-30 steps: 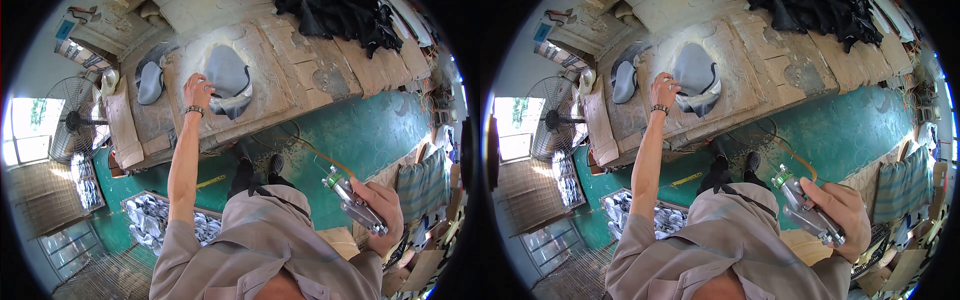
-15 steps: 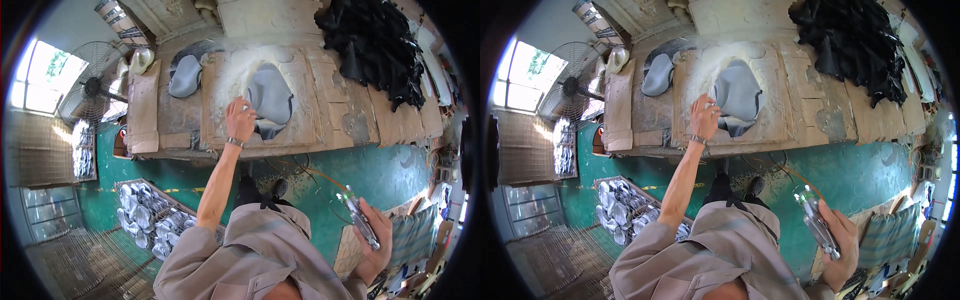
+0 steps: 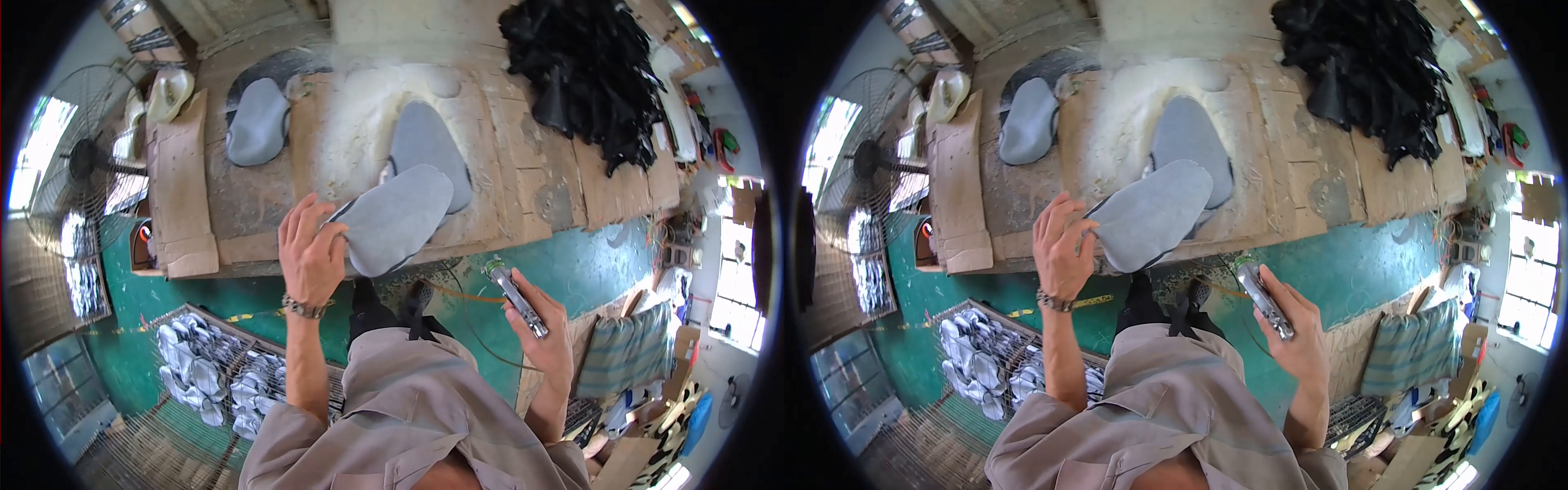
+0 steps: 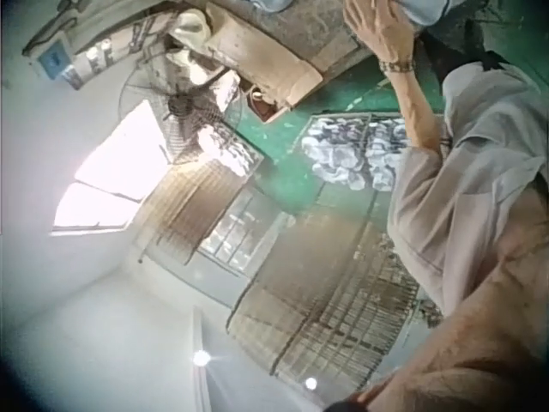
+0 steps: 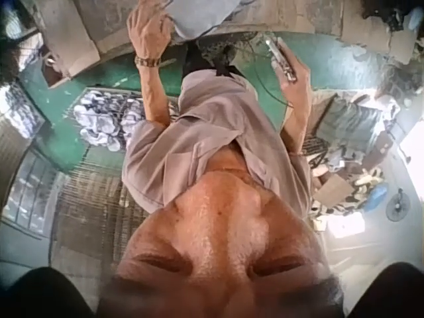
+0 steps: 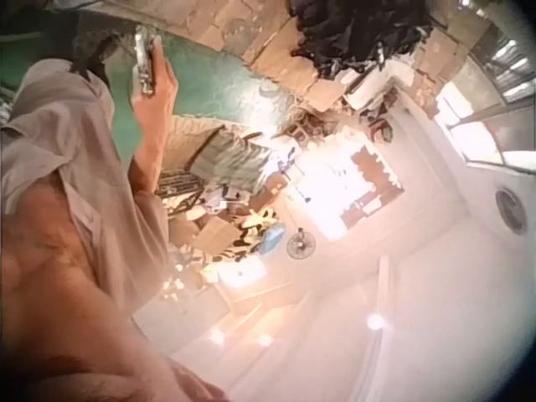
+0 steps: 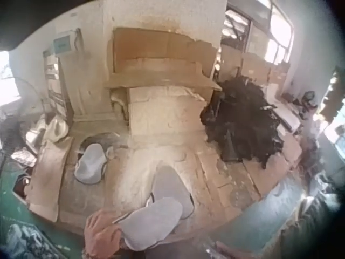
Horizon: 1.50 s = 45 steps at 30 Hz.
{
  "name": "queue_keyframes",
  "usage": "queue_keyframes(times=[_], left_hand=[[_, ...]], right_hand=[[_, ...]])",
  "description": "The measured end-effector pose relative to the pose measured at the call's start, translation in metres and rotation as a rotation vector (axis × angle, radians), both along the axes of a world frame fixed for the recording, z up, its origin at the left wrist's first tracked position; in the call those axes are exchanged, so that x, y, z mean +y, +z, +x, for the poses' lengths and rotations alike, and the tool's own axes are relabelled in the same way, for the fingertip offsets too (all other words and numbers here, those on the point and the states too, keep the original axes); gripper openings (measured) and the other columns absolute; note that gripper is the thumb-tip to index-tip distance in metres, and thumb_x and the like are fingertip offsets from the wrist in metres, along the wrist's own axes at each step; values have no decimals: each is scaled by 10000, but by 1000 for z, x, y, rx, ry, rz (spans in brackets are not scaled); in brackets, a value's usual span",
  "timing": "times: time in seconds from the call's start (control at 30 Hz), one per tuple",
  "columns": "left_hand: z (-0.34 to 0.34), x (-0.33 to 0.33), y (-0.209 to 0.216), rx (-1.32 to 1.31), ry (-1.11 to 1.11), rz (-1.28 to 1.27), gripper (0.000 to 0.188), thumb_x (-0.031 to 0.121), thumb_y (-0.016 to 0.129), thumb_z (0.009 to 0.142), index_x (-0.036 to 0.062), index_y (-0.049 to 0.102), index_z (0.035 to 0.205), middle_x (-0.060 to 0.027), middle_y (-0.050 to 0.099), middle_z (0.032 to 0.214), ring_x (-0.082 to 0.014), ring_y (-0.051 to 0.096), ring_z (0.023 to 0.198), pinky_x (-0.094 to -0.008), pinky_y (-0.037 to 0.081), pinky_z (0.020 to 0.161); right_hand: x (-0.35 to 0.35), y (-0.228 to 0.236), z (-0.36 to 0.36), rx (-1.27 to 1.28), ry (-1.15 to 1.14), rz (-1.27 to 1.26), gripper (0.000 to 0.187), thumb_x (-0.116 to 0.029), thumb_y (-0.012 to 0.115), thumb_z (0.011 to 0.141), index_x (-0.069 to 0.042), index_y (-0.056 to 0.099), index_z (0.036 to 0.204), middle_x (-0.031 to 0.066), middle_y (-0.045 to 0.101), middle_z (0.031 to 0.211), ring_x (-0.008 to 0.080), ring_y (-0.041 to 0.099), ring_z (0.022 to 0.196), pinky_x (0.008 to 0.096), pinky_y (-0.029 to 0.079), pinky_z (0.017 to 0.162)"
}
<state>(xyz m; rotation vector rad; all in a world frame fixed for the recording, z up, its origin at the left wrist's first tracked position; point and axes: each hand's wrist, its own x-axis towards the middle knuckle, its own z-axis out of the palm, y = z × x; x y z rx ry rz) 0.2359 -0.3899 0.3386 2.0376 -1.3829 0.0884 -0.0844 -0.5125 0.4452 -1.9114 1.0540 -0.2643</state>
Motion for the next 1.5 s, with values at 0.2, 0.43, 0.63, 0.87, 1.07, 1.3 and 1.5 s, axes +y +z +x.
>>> queue_keyframes(times=[0.2,0.43,0.63,0.87,1.07,1.3,1.5], left_hand=[[83,50,64,-12,-53,217,110,51,673,674,68,677,782,-56,636,994,-274,590,1076,-423,447,939],[228,63,58,-78,96,423,115,173,701,733,92,707,814,-75,649,942,-292,620,981,-415,489,862],[338,34,62,-271,306,269,171,184,719,759,132,725,922,-63,631,981,-266,613,991,-410,492,858],[388,41,-67,-504,517,104,209,135,726,767,170,717,973,-37,592,972,-258,586,977,-409,482,824],[393,60,-184,-343,666,411,389,100,701,772,202,648,1144,-61,621,1032,-255,591,1030,-430,478,864],[448,122,-239,-161,1182,234,642,172,700,747,35,507,1344,-153,606,1267,-329,547,1200,-407,427,1030],[225,19,-204,15,546,-260,389,-7,665,747,26,643,1134,-149,642,1070,-313,598,981,-425,467,917]], right_hand=[[3,-21,63,23,55,-27,512,19,648,837,4,545,1338,169,662,995,272,635,810,323,503,769],[17,-25,96,17,110,-17,507,14,646,839,6,547,1336,171,662,985,272,636,807,325,504,767],[26,-34,98,101,42,39,509,-14,657,836,10,548,1333,173,657,963,257,633,797,322,501,760],[32,-37,106,108,-2,39,499,-20,646,844,21,547,1331,169,655,944,252,634,791,328,502,762],[37,-25,102,136,-58,70,503,-18,648,843,13,551,1335,176,670,978,239,654,807,319,507,767],[34,-3,81,54,-46,50,486,-18,666,838,6,571,1314,180,674,1009,258,662,846,314,506,780],[32,26,39,87,-56,-33,559,65,652,835,-13,529,1374,134,668,1048,175,673,848,291,524,785]])
